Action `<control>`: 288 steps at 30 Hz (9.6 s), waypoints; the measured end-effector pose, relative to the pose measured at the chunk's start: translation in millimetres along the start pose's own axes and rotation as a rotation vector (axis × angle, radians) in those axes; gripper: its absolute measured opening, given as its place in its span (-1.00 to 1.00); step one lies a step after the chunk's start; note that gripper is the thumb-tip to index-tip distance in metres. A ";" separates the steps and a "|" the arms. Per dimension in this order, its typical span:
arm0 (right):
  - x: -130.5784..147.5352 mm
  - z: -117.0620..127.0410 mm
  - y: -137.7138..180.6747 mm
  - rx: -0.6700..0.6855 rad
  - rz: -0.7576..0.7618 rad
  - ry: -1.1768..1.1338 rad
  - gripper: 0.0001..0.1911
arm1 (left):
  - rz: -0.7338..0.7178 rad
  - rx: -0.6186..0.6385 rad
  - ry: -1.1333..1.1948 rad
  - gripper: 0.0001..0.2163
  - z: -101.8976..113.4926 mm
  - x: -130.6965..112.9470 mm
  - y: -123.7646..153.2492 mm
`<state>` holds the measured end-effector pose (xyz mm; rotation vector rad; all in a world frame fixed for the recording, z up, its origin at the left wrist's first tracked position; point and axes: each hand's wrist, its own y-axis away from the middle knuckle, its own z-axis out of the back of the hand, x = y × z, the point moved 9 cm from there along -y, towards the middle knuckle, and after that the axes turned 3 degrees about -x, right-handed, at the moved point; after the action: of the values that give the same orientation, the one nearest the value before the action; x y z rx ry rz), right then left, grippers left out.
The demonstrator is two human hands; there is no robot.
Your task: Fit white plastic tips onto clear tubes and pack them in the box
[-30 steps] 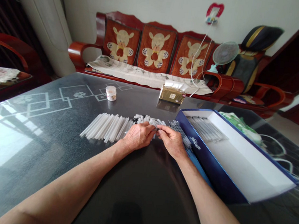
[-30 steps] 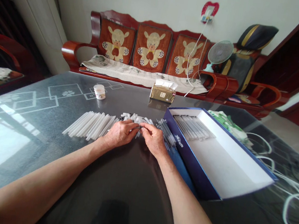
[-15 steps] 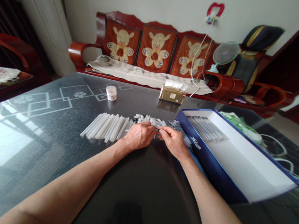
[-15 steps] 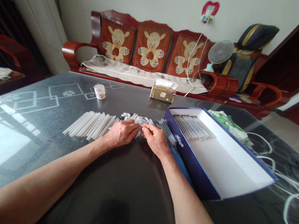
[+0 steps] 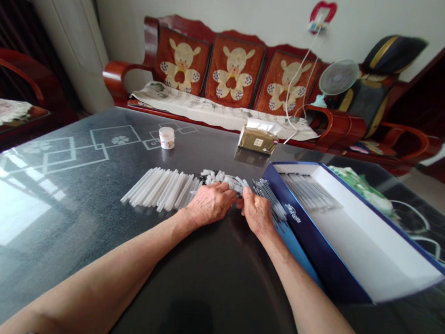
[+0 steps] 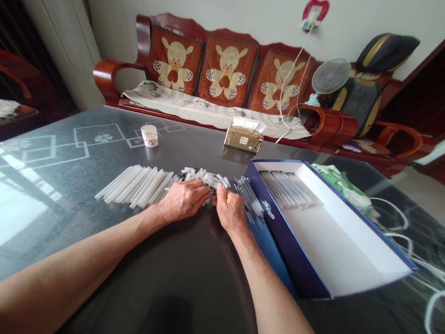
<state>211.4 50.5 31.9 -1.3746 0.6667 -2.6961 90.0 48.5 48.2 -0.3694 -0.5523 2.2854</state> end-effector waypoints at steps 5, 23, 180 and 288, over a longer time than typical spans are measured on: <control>12.6 5.8 1.0 0.044 0.112 -0.040 -0.79 | 0.027 -0.020 -0.017 -0.68 2.4 3.4 -0.8; 5.3 -2.0 2.2 0.112 0.043 -0.121 -0.83 | 0.005 -0.012 -0.037 -0.68 0.8 2.7 -0.8; -36.3 -15.9 4.0 0.100 -0.538 -0.892 -0.61 | 0.258 0.146 0.083 -0.71 -8.2 0.7 4.2; -8.0 -1.1 7.7 -0.140 0.036 0.091 -0.78 | 0.075 0.260 -0.031 -0.73 2.7 -12.2 -0.4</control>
<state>214.2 45.7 22.1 -1.2598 0.8949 -2.7440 97.5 39.2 51.9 -0.2299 -0.2550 2.4021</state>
